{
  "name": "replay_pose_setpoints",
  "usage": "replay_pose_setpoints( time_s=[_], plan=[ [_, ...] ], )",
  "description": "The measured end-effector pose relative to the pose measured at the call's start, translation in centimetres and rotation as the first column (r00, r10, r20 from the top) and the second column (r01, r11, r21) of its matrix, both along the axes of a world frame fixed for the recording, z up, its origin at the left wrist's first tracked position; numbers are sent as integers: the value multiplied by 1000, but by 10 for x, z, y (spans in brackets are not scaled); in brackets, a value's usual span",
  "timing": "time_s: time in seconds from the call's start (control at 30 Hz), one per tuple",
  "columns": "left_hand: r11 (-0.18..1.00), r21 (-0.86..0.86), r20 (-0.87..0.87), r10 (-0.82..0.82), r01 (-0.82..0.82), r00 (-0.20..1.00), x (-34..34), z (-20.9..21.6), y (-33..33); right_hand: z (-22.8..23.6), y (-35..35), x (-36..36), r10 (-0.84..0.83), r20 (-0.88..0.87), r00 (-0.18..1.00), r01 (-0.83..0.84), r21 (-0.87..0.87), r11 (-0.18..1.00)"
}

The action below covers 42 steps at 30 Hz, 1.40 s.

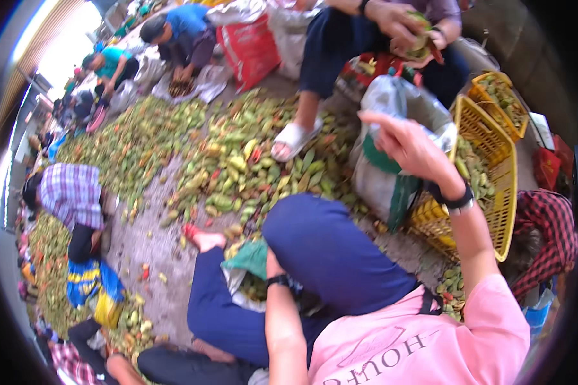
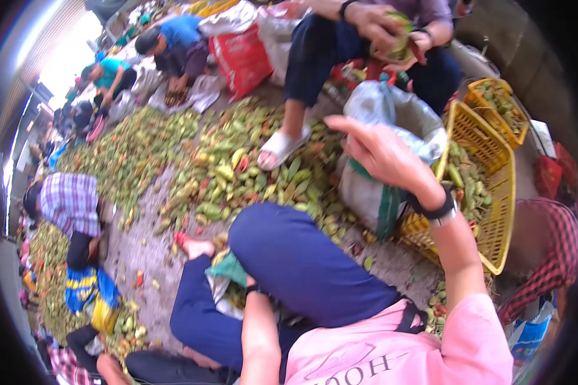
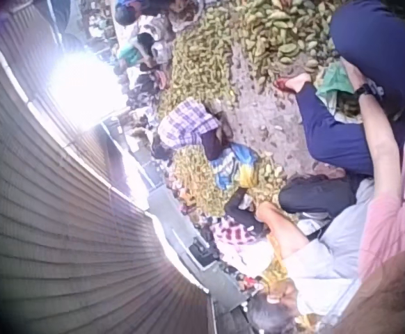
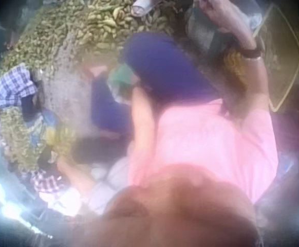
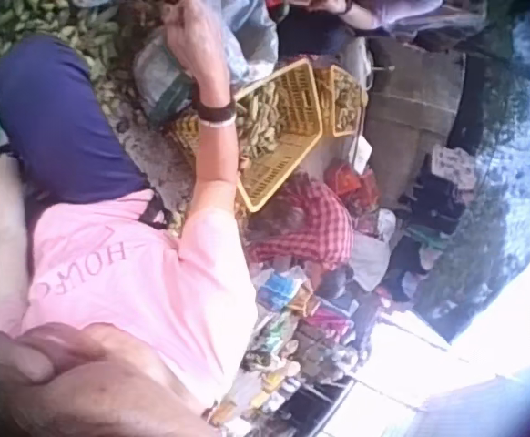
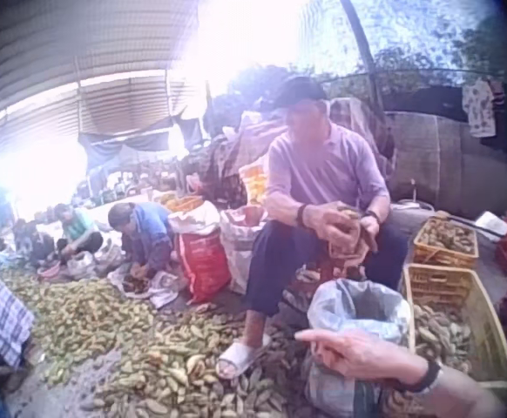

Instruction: Sort and husk tropical fruit pods in a warehouse setting.

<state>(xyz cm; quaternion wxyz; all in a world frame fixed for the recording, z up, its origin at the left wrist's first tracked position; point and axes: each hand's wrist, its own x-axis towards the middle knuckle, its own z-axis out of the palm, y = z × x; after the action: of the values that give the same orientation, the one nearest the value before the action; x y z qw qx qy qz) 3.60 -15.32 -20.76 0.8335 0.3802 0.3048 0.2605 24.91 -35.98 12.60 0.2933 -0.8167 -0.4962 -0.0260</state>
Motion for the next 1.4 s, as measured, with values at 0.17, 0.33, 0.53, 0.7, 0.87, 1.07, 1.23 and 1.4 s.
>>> replay_pose_setpoints(
  time_s=[0.17,0.33,0.53,0.7,0.87,1.07,1.23,1.4],
  plan=[
    [988,-36,-213,137,-147,967,-56,-58,73,-53,141,0,382,-202,902,-374,82,924],
    [919,-124,-331,318,-375,888,-31,-13,53,-216,131,26,276,-829,487,-477,13,879],
    [905,-150,-311,339,-398,888,-36,-7,68,-307,144,-40,469,-345,813,-555,-212,804],
    [884,-46,-349,423,-466,836,-33,-14,120,-326,175,-83,690,-22,723,-660,-315,682],
    [956,-6,-596,233,-295,768,11,-45,164,-366,212,-78,757,87,647,-715,-275,643],
    [587,539,-834,269,604,482,6,-81,190,-400,287,-65,623,-118,773,-632,-223,742],
    [439,508,-861,267,741,432,26,-73,188,-417,301,-83,485,-84,871,-452,-525,721],
    [359,404,-909,263,841,324,26,-77,200,-422,304,-79,517,20,856,-426,-542,725]
  ],
)
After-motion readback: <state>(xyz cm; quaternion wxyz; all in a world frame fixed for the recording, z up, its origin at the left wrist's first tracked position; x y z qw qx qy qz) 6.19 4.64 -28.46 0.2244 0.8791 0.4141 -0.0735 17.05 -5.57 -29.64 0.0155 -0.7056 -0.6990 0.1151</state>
